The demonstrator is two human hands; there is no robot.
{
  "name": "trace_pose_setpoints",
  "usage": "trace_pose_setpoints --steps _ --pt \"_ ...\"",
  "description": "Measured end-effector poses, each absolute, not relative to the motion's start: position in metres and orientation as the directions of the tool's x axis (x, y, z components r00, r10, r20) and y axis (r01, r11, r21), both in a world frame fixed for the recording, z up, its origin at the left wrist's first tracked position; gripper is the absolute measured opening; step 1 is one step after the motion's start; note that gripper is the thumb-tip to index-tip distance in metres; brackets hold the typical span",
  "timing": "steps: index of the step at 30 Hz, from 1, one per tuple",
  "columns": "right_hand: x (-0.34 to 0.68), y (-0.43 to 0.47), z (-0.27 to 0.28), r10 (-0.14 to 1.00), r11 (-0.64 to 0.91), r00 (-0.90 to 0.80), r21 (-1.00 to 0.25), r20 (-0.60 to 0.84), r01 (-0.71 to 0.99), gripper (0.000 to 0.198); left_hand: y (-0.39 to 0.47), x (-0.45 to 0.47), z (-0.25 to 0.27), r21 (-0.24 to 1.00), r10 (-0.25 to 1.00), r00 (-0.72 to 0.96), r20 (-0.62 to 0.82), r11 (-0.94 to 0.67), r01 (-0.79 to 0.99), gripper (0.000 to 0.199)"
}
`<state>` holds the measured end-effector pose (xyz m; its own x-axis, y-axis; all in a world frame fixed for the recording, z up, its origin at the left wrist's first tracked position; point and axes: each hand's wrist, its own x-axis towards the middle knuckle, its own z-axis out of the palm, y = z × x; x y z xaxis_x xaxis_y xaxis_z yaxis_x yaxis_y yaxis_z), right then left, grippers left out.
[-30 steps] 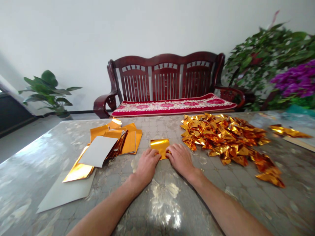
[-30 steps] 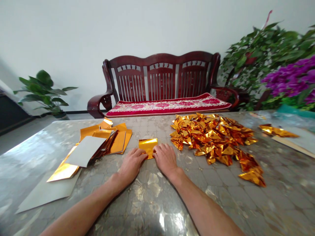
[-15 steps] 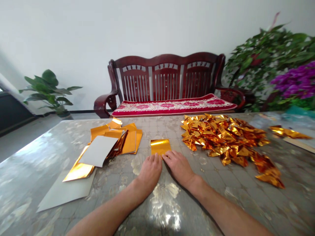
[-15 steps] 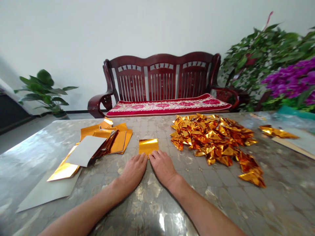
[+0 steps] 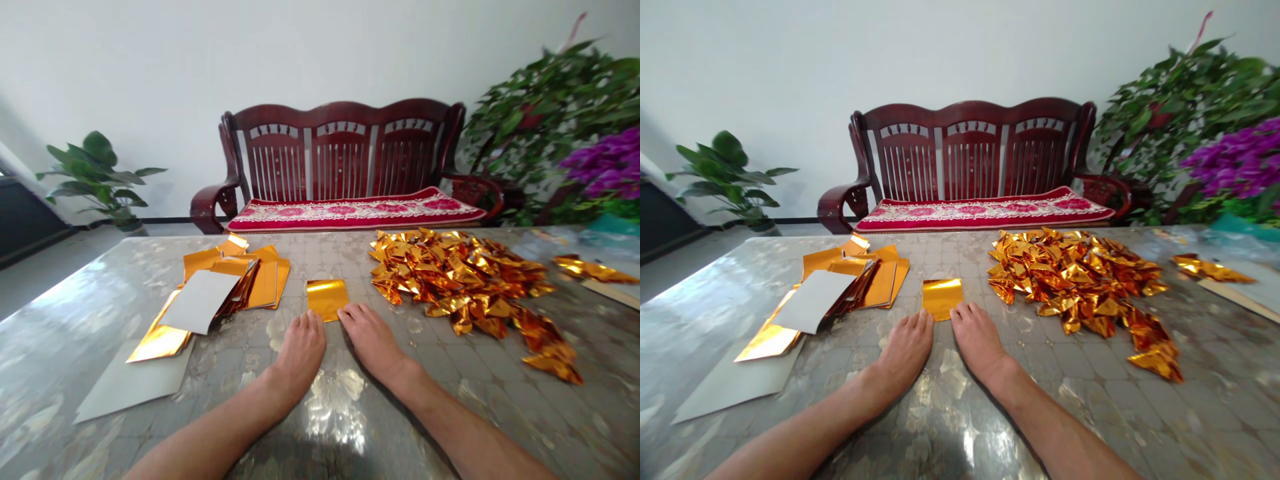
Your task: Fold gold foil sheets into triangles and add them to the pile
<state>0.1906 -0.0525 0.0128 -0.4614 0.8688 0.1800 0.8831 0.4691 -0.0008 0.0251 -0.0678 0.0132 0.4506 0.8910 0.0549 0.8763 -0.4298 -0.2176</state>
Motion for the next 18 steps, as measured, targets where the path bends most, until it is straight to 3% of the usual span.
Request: trace_pose_setpoints --steps 9,18 --pt "0.207 -0.045 0.014 0.891 0.404 -0.412 0.080 0.192 0.911 0.023 -0.071 0.022 0.017 -0.235 0.899 0.436 0.044 -0.415 0.879 0.022" --pt "0.189 -0.057 0.016 0.879 0.418 -0.436 0.126 0.196 0.900 0.021 -0.042 0.001 0.018 0.007 0.943 0.275 0.188 -0.281 0.960 0.028"
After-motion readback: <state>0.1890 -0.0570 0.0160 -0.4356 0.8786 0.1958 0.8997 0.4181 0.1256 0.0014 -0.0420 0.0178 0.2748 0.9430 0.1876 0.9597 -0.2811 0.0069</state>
